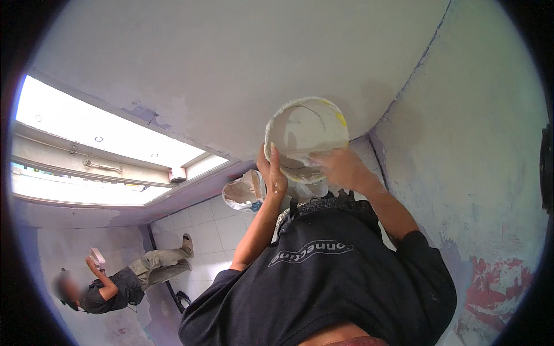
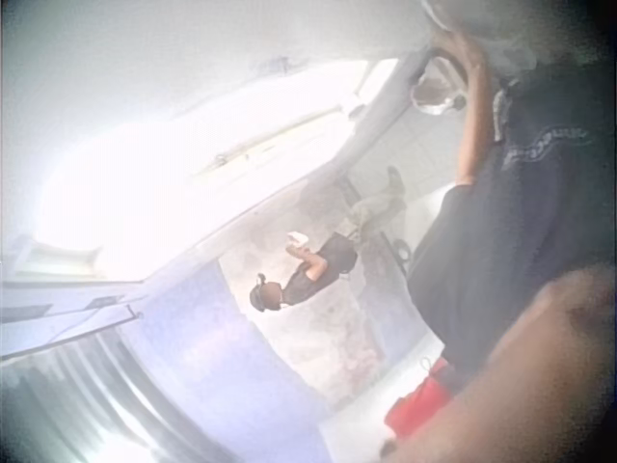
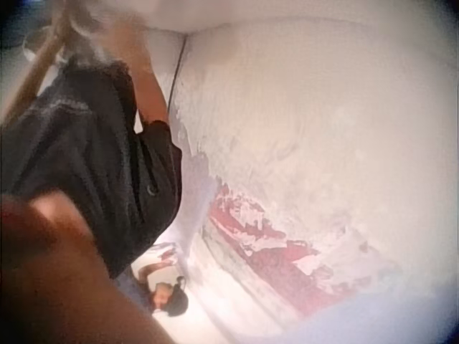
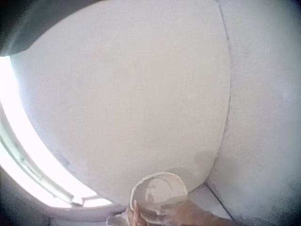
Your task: The person applies white plaster to a ceiling using a trowel and a bucket. They repeatedly scoop plaster from the bucket and spread it across the ceiling surface in smooth strokes. Another person is visible in the background performing a similar task on a different section.
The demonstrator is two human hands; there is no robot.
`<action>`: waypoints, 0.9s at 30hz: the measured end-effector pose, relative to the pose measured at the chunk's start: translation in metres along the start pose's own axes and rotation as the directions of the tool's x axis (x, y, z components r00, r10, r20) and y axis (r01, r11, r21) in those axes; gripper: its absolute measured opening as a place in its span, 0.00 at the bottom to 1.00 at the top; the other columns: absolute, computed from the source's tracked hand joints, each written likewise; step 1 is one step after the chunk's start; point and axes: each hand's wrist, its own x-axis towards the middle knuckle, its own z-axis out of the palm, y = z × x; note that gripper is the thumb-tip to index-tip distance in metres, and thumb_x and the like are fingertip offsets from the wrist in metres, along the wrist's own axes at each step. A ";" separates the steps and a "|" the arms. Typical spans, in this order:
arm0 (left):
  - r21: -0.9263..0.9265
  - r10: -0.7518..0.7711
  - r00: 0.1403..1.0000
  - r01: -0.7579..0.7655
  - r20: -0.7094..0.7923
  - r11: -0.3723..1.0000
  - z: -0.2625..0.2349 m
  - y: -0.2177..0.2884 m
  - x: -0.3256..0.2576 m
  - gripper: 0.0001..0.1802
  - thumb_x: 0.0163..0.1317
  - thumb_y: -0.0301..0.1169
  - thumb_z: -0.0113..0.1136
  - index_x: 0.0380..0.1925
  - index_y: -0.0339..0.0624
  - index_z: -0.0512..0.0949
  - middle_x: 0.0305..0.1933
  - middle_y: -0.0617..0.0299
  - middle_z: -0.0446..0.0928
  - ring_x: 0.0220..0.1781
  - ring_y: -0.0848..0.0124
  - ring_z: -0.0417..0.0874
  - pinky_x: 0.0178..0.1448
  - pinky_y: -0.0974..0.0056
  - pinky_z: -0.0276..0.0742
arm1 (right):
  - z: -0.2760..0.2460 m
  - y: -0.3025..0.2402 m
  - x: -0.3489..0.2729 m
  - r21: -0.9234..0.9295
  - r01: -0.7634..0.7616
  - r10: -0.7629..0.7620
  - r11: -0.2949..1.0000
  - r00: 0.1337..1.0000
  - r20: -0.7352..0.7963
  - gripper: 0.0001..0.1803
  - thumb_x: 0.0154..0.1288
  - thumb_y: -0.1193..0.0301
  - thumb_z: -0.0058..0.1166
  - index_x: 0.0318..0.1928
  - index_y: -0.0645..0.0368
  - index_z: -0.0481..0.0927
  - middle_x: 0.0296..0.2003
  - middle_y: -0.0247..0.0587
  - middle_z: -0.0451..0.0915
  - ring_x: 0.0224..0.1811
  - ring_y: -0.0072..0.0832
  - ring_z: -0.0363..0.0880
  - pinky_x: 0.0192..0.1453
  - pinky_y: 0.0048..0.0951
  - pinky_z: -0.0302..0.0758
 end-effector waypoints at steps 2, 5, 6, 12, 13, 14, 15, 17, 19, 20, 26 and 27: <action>0.030 0.055 0.998 -0.055 0.026 0.998 0.001 0.001 -0.001 0.33 0.64 0.53 0.50 0.48 0.27 0.72 0.41 0.53 0.76 0.46 0.68 0.72 0.53 0.62 0.67 | -0.012 0.004 0.000 0.189 -0.094 0.118 0.978 0.986 -0.121 0.16 0.64 0.69 0.47 0.49 0.60 0.79 0.33 0.54 0.81 0.35 0.49 0.81 0.42 0.44 0.76; -0.017 -0.027 1.000 0.027 -0.007 1.000 0.002 0.001 -0.004 0.33 0.64 0.52 0.50 0.49 0.27 0.72 0.42 0.52 0.77 0.46 0.67 0.73 0.54 0.61 0.68 | -0.021 0.006 0.000 0.290 -0.184 0.245 0.939 0.950 -0.192 0.15 0.60 0.72 0.52 0.48 0.60 0.79 0.36 0.55 0.81 0.39 0.49 0.80 0.45 0.42 0.76; 0.011 -0.026 0.999 0.027 -0.031 1.000 0.003 0.000 -0.004 0.33 0.64 0.52 0.50 0.49 0.27 0.72 0.42 0.52 0.77 0.46 0.67 0.73 0.54 0.61 0.68 | -0.020 0.006 0.001 0.298 -0.257 0.319 0.919 0.930 -0.181 0.15 0.58 0.73 0.54 0.47 0.60 0.80 0.37 0.55 0.81 0.41 0.48 0.80 0.46 0.42 0.76; 0.056 0.027 0.999 -0.025 -0.038 0.998 0.003 -0.003 -0.003 0.31 0.64 0.50 0.52 0.50 0.27 0.73 0.42 0.52 0.77 0.45 0.68 0.73 0.53 0.62 0.68 | 0.008 -0.006 0.009 0.134 -0.181 0.198 0.974 0.973 -0.119 0.17 0.54 0.75 0.57 0.47 0.61 0.80 0.38 0.54 0.82 0.42 0.46 0.81 0.48 0.41 0.76; 0.029 0.039 0.998 -0.038 -0.044 0.999 0.005 -0.004 -0.004 0.31 0.64 0.50 0.52 0.49 0.27 0.73 0.42 0.53 0.77 0.45 0.68 0.73 0.52 0.63 0.68 | 0.012 -0.007 0.009 0.148 -0.139 0.160 0.979 0.976 -0.145 0.17 0.55 0.73 0.56 0.47 0.59 0.80 0.36 0.53 0.82 0.40 0.47 0.81 0.46 0.42 0.76; -0.003 0.061 0.997 -0.062 -0.041 0.998 0.007 -0.004 -0.005 0.31 0.64 0.50 0.52 0.49 0.27 0.73 0.42 0.53 0.77 0.44 0.69 0.73 0.52 0.63 0.69 | 0.016 -0.009 0.008 0.163 -0.099 0.126 0.982 0.978 -0.168 0.17 0.55 0.72 0.55 0.48 0.57 0.80 0.35 0.52 0.82 0.38 0.47 0.81 0.44 0.43 0.76; -0.005 0.037 0.998 -0.037 -0.059 0.999 0.007 -0.005 -0.005 0.31 0.64 0.50 0.52 0.49 0.27 0.73 0.41 0.53 0.77 0.43 0.69 0.73 0.51 0.63 0.69 | 0.018 -0.009 0.008 0.178 -0.057 0.092 0.982 0.977 -0.192 0.17 0.56 0.71 0.54 0.48 0.55 0.80 0.34 0.51 0.82 0.37 0.47 0.81 0.43 0.44 0.76; -0.023 0.001 0.997 -0.003 -0.083 1.000 0.008 -0.006 -0.006 0.31 0.64 0.50 0.52 0.48 0.27 0.73 0.40 0.54 0.77 0.42 0.69 0.73 0.50 0.64 0.69 | 0.020 -0.009 0.006 0.142 0.022 0.014 0.990 0.969 -0.245 0.17 0.57 0.71 0.54 0.48 0.55 0.80 0.33 0.51 0.82 0.36 0.47 0.81 0.43 0.45 0.76; -0.026 0.025 0.996 -0.027 -0.081 0.999 0.008 -0.006 -0.006 0.31 0.64 0.50 0.51 0.46 0.27 0.73 0.39 0.54 0.77 0.41 0.70 0.72 0.49 0.64 0.68 | 0.020 -0.007 0.007 0.123 0.066 -0.035 0.990 0.971 -0.237 0.16 0.57 0.71 0.54 0.48 0.55 0.80 0.32 0.51 0.82 0.36 0.47 0.81 0.42 0.45 0.76; -0.028 0.030 0.996 -0.032 -0.081 0.999 0.007 -0.006 -0.006 0.31 0.64 0.50 0.51 0.46 0.27 0.73 0.39 0.55 0.77 0.41 0.70 0.72 0.48 0.65 0.68 | 0.018 -0.006 0.007 0.122 0.072 -0.046 0.990 0.978 -0.204 0.16 0.57 0.71 0.53 0.47 0.56 0.80 0.31 0.51 0.82 0.35 0.47 0.82 0.42 0.45 0.76; -0.038 0.022 0.998 -0.024 -0.053 0.999 0.006 -0.003 -0.008 0.32 0.64 0.51 0.52 0.46 0.26 0.74 0.40 0.53 0.77 0.43 0.69 0.73 0.50 0.63 0.69 | 0.009 0.000 0.008 0.091 0.054 -0.059 0.994 0.997 0.054 0.14 0.58 0.70 0.52 0.45 0.55 0.80 0.30 0.51 0.82 0.35 0.47 0.82 0.41 0.46 0.77; -0.008 0.009 0.998 -0.009 -0.066 1.000 0.007 -0.003 -0.010 0.32 0.64 0.51 0.52 0.46 0.26 0.74 0.40 0.53 0.77 0.43 0.69 0.73 0.51 0.63 0.69 | 0.007 0.000 0.008 0.076 0.043 -0.051 0.996 0.994 0.101 0.14 0.58 0.69 0.52 0.45 0.55 0.80 0.30 0.50 0.82 0.35 0.47 0.82 0.41 0.46 0.77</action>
